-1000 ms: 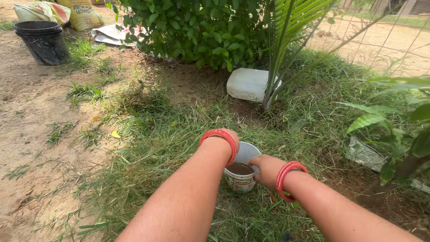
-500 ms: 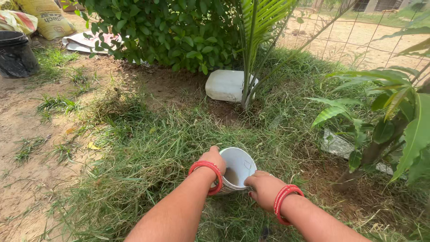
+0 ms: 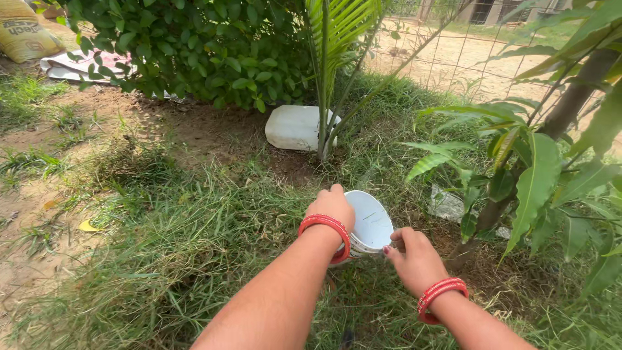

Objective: The person pulls grass and weeds from the soil around a small tree by hand and places the collected grass into a small white bucket.

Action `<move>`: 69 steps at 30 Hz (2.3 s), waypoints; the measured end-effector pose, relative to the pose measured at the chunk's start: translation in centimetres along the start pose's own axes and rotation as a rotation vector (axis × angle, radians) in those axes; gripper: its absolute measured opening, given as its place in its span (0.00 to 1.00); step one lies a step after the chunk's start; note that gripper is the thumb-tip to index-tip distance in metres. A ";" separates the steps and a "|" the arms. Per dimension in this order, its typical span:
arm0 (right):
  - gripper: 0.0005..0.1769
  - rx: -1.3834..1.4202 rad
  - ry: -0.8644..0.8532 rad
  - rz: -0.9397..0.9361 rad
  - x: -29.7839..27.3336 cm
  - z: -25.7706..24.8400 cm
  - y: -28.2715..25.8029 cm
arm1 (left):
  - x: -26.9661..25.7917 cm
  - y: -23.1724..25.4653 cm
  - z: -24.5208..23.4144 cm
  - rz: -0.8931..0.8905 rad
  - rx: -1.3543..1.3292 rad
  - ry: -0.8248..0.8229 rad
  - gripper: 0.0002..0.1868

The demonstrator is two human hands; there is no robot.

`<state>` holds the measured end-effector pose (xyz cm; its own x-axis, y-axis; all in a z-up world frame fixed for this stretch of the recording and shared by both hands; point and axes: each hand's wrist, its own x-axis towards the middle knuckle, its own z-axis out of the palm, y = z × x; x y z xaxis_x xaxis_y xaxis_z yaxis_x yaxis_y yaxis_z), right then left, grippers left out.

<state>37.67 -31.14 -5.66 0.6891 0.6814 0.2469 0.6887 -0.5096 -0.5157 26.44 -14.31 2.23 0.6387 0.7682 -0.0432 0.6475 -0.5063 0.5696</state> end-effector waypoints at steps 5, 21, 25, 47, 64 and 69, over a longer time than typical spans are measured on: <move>0.24 -0.124 -0.040 0.192 0.5 0.6 7.7 | 0.3 2.3 3.6 0.052 -0.020 -0.048 0.22; 0.26 -0.927 -0.133 -0.391 4.3 0.4 21.9 | 5.0 7.0 17.4 0.045 -0.137 -0.043 0.17; 0.24 -1.061 -0.344 -0.350 6.2 1.7 23.0 | 5.2 8.1 18.0 0.088 -0.051 -0.089 0.17; 0.24 -0.129 -0.065 0.522 1.4 12.4 19.3 | 6.3 1.9 14.4 -0.005 -0.322 0.190 0.24; 0.24 0.012 -0.190 0.436 9.8 17.2 26.0 | 10.2 1.3 16.0 0.060 -0.341 0.254 0.16; 0.17 0.228 -0.124 0.321 10.8 20.6 27.7 | 10.3 1.5 16.3 0.084 -0.346 0.267 0.15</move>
<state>59.50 -27.11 -34.16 0.8189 0.5718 -0.0501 0.3655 -0.5868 -0.7225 40.76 -13.60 -10.73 0.5246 0.8269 0.2026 0.3916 -0.4457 0.8050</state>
